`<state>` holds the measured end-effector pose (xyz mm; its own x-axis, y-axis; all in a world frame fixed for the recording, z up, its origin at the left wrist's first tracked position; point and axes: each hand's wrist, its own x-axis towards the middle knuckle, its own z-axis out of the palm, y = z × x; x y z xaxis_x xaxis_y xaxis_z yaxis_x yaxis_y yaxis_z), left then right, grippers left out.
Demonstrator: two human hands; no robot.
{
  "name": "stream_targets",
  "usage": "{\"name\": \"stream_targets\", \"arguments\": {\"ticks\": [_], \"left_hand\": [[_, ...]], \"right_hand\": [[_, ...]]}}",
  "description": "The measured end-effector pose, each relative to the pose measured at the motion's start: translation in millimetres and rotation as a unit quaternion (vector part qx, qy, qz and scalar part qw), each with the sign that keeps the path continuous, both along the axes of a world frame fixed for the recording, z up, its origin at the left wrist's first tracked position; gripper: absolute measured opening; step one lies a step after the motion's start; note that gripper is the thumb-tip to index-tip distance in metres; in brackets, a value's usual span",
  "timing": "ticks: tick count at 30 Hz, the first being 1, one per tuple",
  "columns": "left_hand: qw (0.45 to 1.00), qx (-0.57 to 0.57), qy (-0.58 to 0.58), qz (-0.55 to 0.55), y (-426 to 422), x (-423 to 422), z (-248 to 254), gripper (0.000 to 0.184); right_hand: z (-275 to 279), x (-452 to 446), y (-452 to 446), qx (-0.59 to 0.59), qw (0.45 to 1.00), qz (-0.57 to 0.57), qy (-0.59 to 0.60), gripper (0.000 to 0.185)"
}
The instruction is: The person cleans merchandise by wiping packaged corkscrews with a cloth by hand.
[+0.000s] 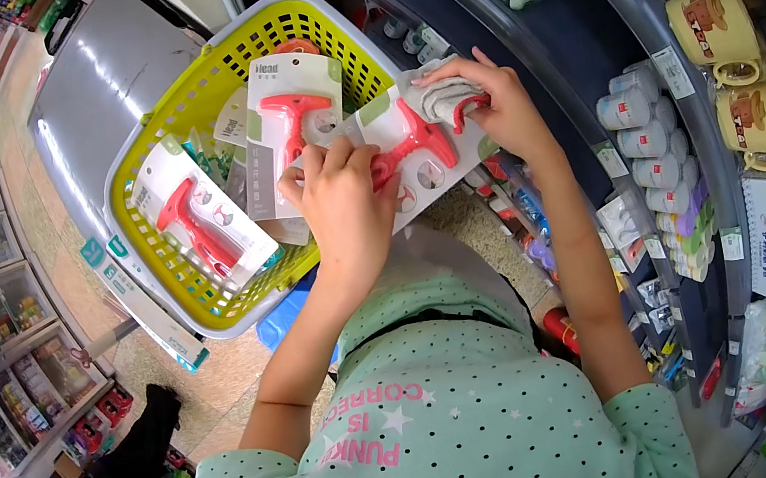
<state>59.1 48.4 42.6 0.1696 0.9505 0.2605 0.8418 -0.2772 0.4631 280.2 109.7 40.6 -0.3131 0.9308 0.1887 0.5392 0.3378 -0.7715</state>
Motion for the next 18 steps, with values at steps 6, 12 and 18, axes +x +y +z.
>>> {"name": "stream_targets", "arguments": {"ticks": [6,12,18], "left_hand": [[0.999,-0.024,-0.021,0.0,3,-1,1,0.03],[1.0,-0.021,-0.013,-0.007,6,-3,3,0.028],[1.0,-0.026,-0.007,-0.01,7,-3,2,0.027]], "right_hand": [[-4,12,-5,-0.039,0.999,-0.008,0.025,0.044],[0,12,-15,-0.022,0.999,-0.033,0.022,0.042],[-3,22,-30,-0.044,0.998,-0.039,0.006,0.045]]}}
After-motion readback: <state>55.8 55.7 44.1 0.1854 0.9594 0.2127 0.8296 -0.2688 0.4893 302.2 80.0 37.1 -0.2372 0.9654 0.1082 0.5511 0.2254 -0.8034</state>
